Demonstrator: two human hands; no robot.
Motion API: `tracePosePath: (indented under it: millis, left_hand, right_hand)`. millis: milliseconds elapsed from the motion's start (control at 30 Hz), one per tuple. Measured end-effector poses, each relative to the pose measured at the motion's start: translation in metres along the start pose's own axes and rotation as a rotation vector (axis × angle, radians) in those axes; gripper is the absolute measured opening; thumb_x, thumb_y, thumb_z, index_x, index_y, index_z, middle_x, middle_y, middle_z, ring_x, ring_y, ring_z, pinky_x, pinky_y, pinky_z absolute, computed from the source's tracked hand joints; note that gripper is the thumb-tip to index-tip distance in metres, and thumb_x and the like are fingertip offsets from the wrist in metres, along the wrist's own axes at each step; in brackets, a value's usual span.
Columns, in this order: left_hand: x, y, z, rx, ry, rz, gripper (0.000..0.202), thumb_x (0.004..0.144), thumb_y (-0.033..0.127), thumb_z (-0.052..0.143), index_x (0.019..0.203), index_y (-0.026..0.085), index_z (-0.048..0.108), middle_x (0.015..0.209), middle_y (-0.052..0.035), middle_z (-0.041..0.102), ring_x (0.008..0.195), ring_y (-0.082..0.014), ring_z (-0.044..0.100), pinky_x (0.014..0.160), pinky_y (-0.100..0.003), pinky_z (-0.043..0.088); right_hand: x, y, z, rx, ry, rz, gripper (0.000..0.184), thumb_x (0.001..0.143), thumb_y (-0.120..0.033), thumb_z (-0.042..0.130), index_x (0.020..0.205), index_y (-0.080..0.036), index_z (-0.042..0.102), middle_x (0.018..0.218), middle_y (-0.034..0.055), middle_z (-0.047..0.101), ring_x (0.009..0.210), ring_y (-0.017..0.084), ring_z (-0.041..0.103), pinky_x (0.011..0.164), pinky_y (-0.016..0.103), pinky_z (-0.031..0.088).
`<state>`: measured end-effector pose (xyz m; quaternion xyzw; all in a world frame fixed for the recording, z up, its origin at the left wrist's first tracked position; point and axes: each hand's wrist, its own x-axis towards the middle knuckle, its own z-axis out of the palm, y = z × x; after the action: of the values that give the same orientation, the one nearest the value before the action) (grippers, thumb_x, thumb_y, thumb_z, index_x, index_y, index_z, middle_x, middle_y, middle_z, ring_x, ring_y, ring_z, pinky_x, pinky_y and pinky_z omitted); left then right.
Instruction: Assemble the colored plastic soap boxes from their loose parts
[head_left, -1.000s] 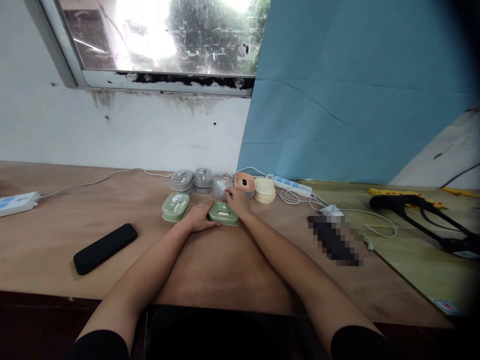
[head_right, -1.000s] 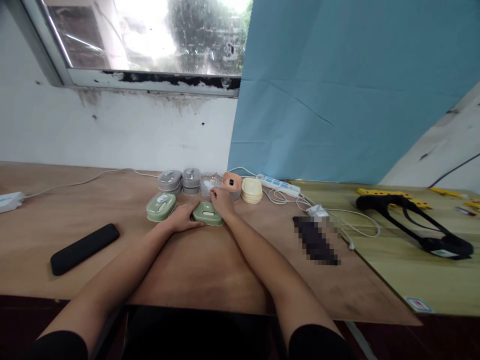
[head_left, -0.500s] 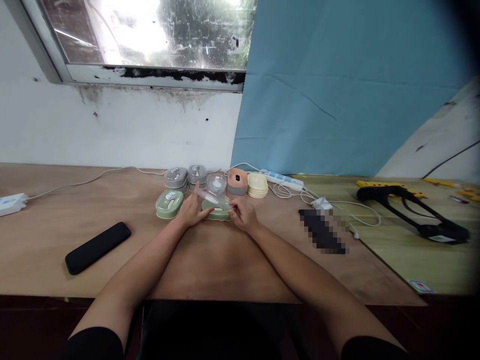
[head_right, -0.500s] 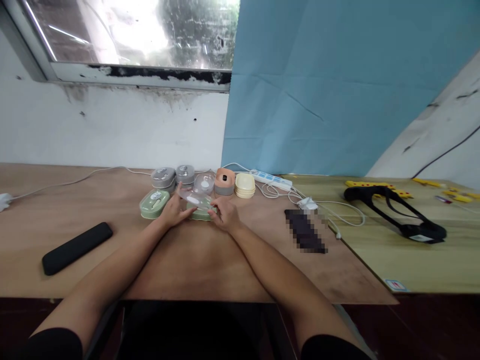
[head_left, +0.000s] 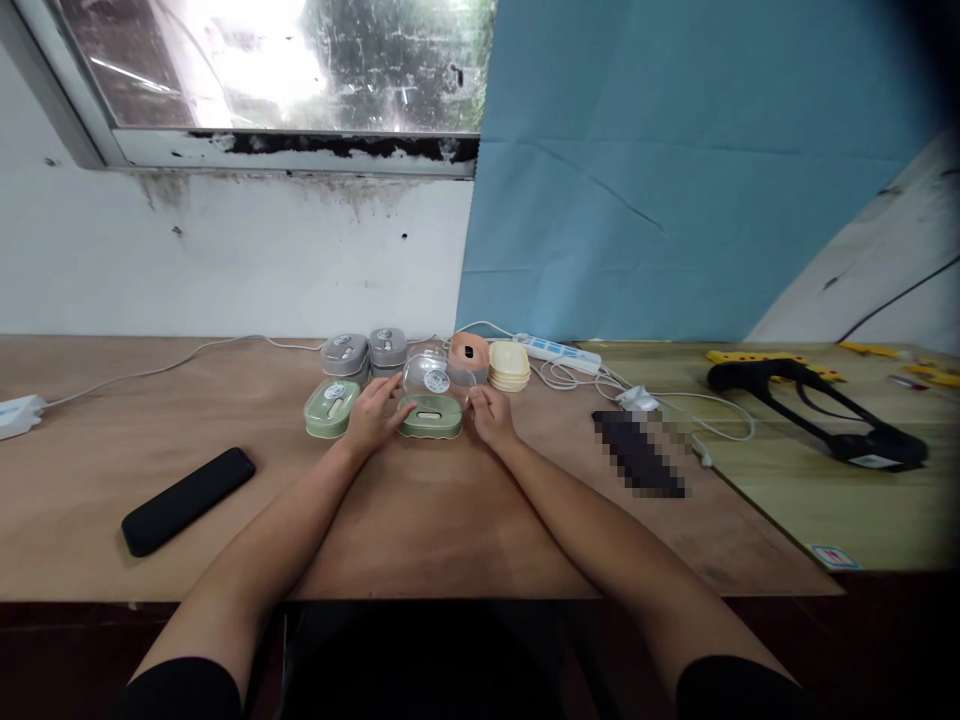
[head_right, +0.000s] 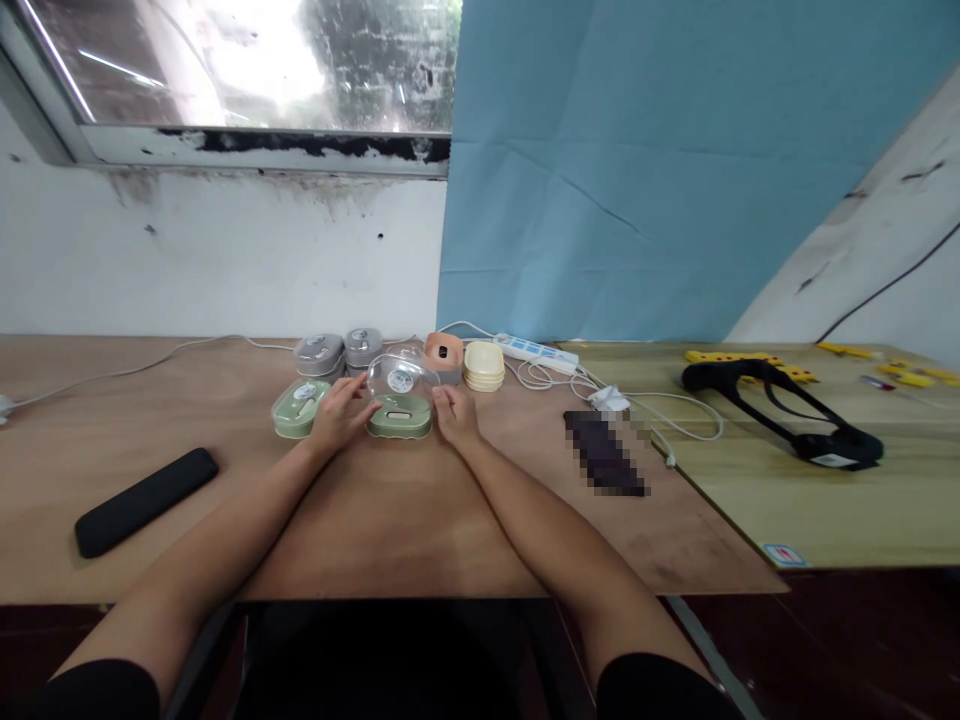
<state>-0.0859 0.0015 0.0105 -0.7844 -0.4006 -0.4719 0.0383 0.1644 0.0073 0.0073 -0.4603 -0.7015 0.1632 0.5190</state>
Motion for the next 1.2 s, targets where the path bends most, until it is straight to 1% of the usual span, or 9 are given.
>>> tracePosePath:
  millis: [100, 200, 300, 400, 500, 600, 700, 967, 1200]
  left_hand:
    - [0.0, -0.002, 0.0, -0.022, 0.048, 0.048, 0.054, 0.079, 0.048, 0.067, 0.123, 0.02, 0.055, 0.107, -0.0099, 0.062, 0.093, -0.0207, 0.063, 0.085, -0.037, 0.054]
    - [0.0, -0.002, -0.001, -0.039, 0.055, 0.072, 0.05, 0.075, 0.05, 0.071, 0.113, 0.019, 0.06, 0.113, -0.0108, 0.062, 0.099, -0.0228, 0.064, 0.086, -0.038, 0.054]
    - [0.0, -0.001, 0.0, -0.069, 0.012, 0.056, 0.045, 0.075, 0.049, 0.07, 0.108, 0.019, 0.061, 0.12, -0.0108, 0.063, 0.087, -0.0189, 0.067, 0.082, -0.035, 0.056]
    - [0.0, -0.002, 0.001, -0.077, -0.03, 0.004, 0.046, 0.076, 0.052, 0.069, 0.108, 0.019, 0.061, 0.115, -0.0096, 0.067, 0.077, -0.017, 0.069, 0.076, -0.033, 0.057]
    - [-0.001, -0.006, 0.002, -0.051, -0.071, -0.011, 0.047, 0.074, 0.054, 0.07, 0.105, 0.019, 0.063, 0.107, -0.0087, 0.07, 0.091, -0.0217, 0.069, 0.082, -0.035, 0.055]
    - [-0.001, -0.012, 0.002, -0.027, -0.136, 0.002, 0.047, 0.072, 0.055, 0.07, 0.101, 0.019, 0.064, 0.106, -0.0085, 0.07, 0.098, -0.0233, 0.067, 0.087, -0.037, 0.053]
    - [-0.001, -0.013, 0.002, -0.026, -0.195, 0.003, 0.048, 0.071, 0.056, 0.07, 0.101, 0.019, 0.064, 0.106, -0.0083, 0.069, 0.098, -0.0232, 0.066, 0.087, -0.037, 0.053]
    - [0.001, -0.009, -0.002, -0.08, -0.258, -0.036, 0.046, 0.074, 0.052, 0.068, 0.106, 0.019, 0.061, 0.109, -0.008, 0.064, 0.097, -0.022, 0.063, 0.087, -0.037, 0.052]
    - [0.002, -0.009, -0.004, -0.092, -0.303, -0.075, 0.062, 0.066, 0.057, 0.073, 0.113, 0.018, 0.059, 0.113, -0.0095, 0.059, 0.096, -0.0229, 0.062, 0.087, -0.038, 0.052]
  right_hand:
    - [0.004, 0.009, 0.004, 0.119, -0.042, 0.12, 0.058, 0.091, -0.06, 0.033, 0.055, -0.019, 0.053, 0.053, 0.0019, 0.056, 0.055, 0.015, 0.053, 0.056, 0.025, 0.041]
    - [0.007, 0.016, 0.008, 0.174, -0.095, 0.224, 0.062, 0.089, -0.063, 0.034, 0.05, -0.019, 0.052, 0.049, 0.0021, 0.055, 0.051, 0.014, 0.053, 0.054, 0.026, 0.041]
    - [0.008, 0.019, 0.009, 0.166, -0.145, 0.293, 0.062, 0.088, -0.065, 0.034, 0.051, -0.019, 0.055, 0.047, 0.0018, 0.056, 0.049, 0.014, 0.053, 0.054, 0.026, 0.042]
    - [0.008, 0.019, 0.009, 0.126, -0.178, 0.334, 0.062, 0.088, -0.065, 0.034, 0.053, -0.019, 0.057, 0.05, 0.0027, 0.059, 0.051, 0.016, 0.056, 0.056, 0.028, 0.044]
    - [0.008, 0.019, 0.006, 0.04, -0.197, 0.318, 0.062, 0.09, -0.063, 0.032, 0.054, -0.019, 0.057, 0.053, 0.0035, 0.061, 0.055, 0.018, 0.059, 0.06, 0.029, 0.044]
    - [0.009, 0.019, 0.003, -0.094, -0.233, 0.225, 0.061, 0.092, -0.057, 0.03, 0.051, -0.019, 0.054, 0.053, 0.0032, 0.061, 0.058, 0.018, 0.058, 0.064, 0.029, 0.042]
    - [0.01, 0.019, -0.001, -0.213, -0.277, 0.169, 0.06, 0.094, -0.052, 0.03, 0.049, -0.02, 0.052, 0.054, 0.004, 0.061, 0.061, 0.018, 0.058, 0.063, 0.028, 0.039]
    - [0.01, 0.01, -0.002, -0.362, -0.323, 0.174, 0.06, 0.095, -0.05, 0.028, 0.054, -0.019, 0.059, 0.061, 0.0072, 0.066, 0.062, 0.02, 0.058, 0.057, 0.028, 0.034]
    - [0.009, 0.007, -0.001, -0.415, -0.346, 0.126, 0.055, 0.096, -0.045, 0.031, 0.062, -0.017, 0.064, 0.067, 0.0069, 0.067, 0.062, 0.018, 0.057, 0.055, 0.026, 0.03]
